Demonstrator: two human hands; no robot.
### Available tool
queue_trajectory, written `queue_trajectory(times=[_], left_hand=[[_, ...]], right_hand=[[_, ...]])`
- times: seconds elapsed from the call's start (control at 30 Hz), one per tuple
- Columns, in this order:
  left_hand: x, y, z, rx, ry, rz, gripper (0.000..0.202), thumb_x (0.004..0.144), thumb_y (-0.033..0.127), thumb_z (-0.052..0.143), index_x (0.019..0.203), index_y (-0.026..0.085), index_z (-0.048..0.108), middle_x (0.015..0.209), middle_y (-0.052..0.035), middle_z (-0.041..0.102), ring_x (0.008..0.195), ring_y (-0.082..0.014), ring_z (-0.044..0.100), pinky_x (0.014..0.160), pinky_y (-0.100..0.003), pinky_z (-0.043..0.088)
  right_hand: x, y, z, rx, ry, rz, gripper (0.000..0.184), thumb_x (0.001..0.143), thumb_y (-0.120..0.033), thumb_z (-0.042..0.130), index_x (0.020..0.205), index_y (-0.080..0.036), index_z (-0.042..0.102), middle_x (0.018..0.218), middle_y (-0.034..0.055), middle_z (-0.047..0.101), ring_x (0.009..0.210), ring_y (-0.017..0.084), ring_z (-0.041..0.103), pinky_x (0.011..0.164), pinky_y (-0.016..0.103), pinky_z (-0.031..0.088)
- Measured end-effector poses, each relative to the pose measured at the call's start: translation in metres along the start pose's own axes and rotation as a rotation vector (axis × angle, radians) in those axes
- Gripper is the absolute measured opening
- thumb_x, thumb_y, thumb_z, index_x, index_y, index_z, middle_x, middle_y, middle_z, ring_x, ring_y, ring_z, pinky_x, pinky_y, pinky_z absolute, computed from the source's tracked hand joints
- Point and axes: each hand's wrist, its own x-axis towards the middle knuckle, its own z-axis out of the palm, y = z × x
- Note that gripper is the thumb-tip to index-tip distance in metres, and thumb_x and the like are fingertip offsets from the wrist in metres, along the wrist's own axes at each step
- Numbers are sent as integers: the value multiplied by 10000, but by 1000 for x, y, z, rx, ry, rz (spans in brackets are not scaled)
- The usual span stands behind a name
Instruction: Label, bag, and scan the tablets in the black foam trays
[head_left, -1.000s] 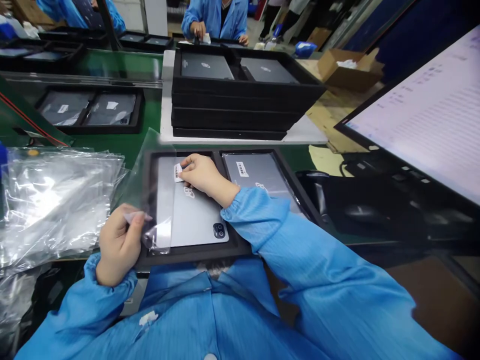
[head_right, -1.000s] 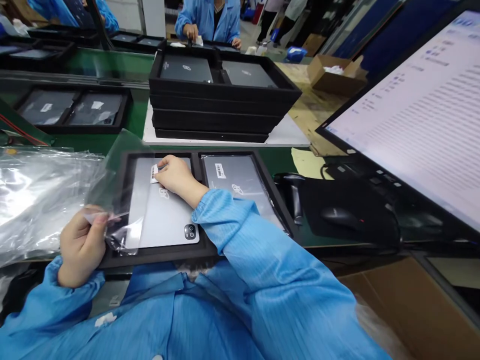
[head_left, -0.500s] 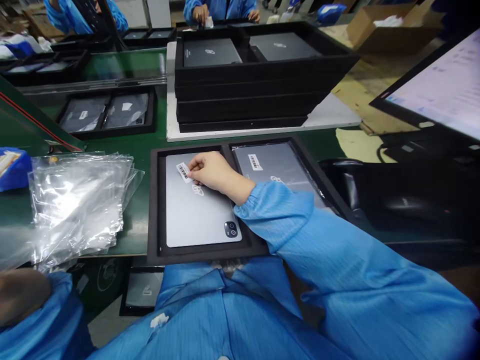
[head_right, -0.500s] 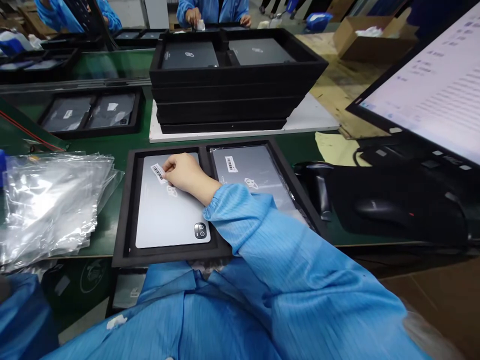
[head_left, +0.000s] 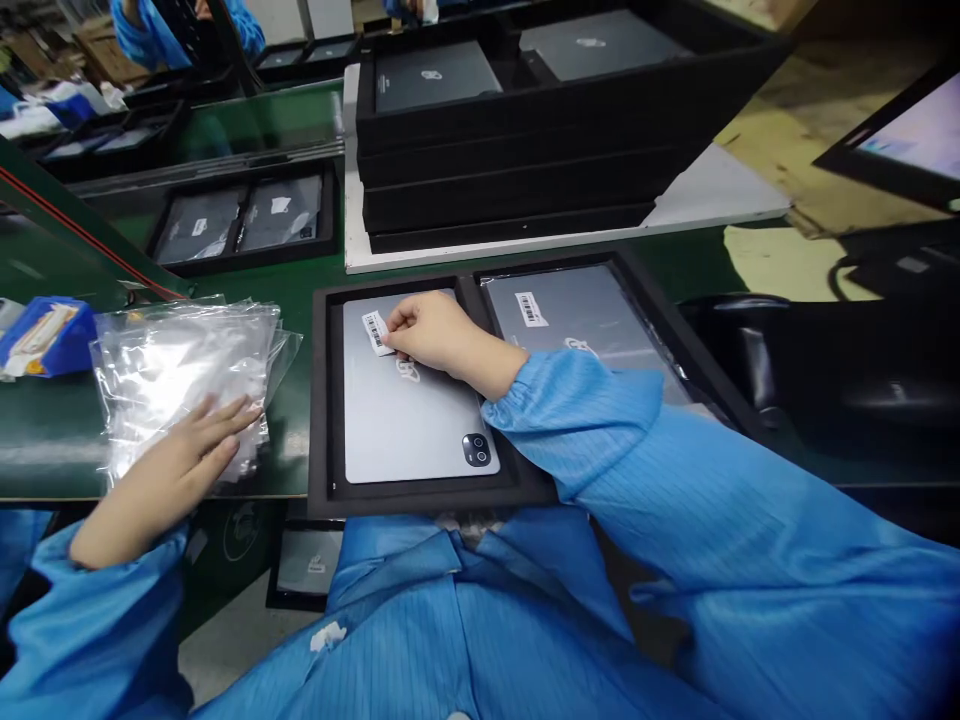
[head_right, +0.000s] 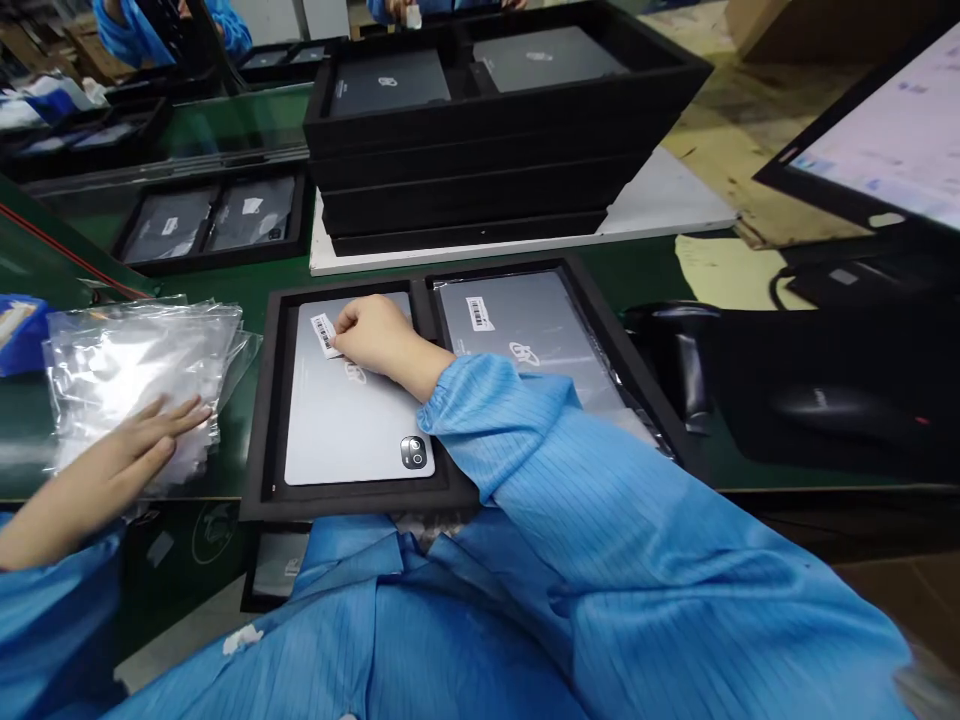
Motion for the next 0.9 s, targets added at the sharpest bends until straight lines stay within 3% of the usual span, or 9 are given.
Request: queue_trajectory(times=[0.07, 0.13, 0.2, 0.33, 0.47, 0.6, 0.77, 0.83, 0.9], left_hand=[[13, 34, -22, -90, -5, 178, 469, 1028, 517, 400, 1108, 262, 784, 1203, -97, 760, 1173, -309, 696, 1035, -438, 551], [36, 79, -27, -65, -95, 452, 432, 1045, 455, 407, 1005, 231, 774, 1052, -98, 765, 990, -260, 718, 912, -376, 564], [69, 123, -12, 42, -242, 668, 376, 1056, 383, 427, 1111, 207, 755, 1116, -104, 749, 990, -244, 701, 916, -373, 541], [133, 175, 38, 213, -98, 873, 396, 1055, 355, 500, 1339, 123, 648, 1456, -180, 602, 1343, -315, 541, 1100, -456, 435], [163, 185, 54, 331, -8, 1029, 291, 1061, 286, 460, 1107, 144, 710, 1171, -146, 689, 1139, -297, 579, 1017, -459, 422], [169, 184, 42, 333, 35, 1075, 301, 1058, 283, 456, 945, 151, 701, 952, -121, 678, 958, -269, 570, 915, -449, 416], [165, 172, 20, 162, 145, 1044, 400, 1079, 404, 393, 924, 182, 686, 959, -112, 710, 1013, -290, 581, 951, -479, 432], [160, 159, 11, 1, 316, 1027, 446, 1084, 441, 345, 927, 191, 679, 969, -110, 728, 1026, -281, 607, 959, -481, 456], [155, 146, 5, -274, 623, 984, 476, 1079, 463, 334, 859, 194, 659, 874, -101, 720, 943, -261, 626, 895, -475, 488]], right_hand=[[-1, -3, 0, 74, 8, 71, 192, 763, -81, 813, 663, -163, 671, 557, 2, 613, 511, 140, 605, 536, 261, 516], [-2, -5, -6, 140, 62, 111, 181, 784, -93, 801, 693, -158, 659, 560, 0, 605, 490, 125, 586, 495, 237, 485], [-1, -7, -17, 201, 151, 92, 172, 790, -107, 803, 746, -159, 645, 599, -5, 617, 498, 113, 586, 493, 221, 482], [1, -7, -53, 327, 298, 35, 252, 787, -139, 819, 934, -173, 617, 723, -8, 660, 550, 109, 618, 529, 215, 520], [5, -6, -77, 356, 383, -6, 351, 817, -133, 782, 1105, -171, 586, 811, -2, 660, 632, 136, 677, 582, 229, 556], [10, -10, -82, 380, 412, -32, 382, 863, -118, 726, 1198, -163, 549, 871, 4, 643, 705, 149, 713, 627, 237, 577], [5, -23, -77, 427, 354, 49, 494, 838, -138, 757, 1249, -207, 491, 845, -14, 653, 629, 135, 679, 563, 223, 572], [1, -26, -70, 385, 302, 95, 508, 820, -122, 773, 1237, -214, 498, 774, -32, 644, 563, 128, 646, 526, 220, 560], [-2, -26, -57, 326, 202, 105, 473, 797, -109, 792, 1184, -211, 540, 699, -38, 632, 517, 134, 620, 507, 233, 561]])
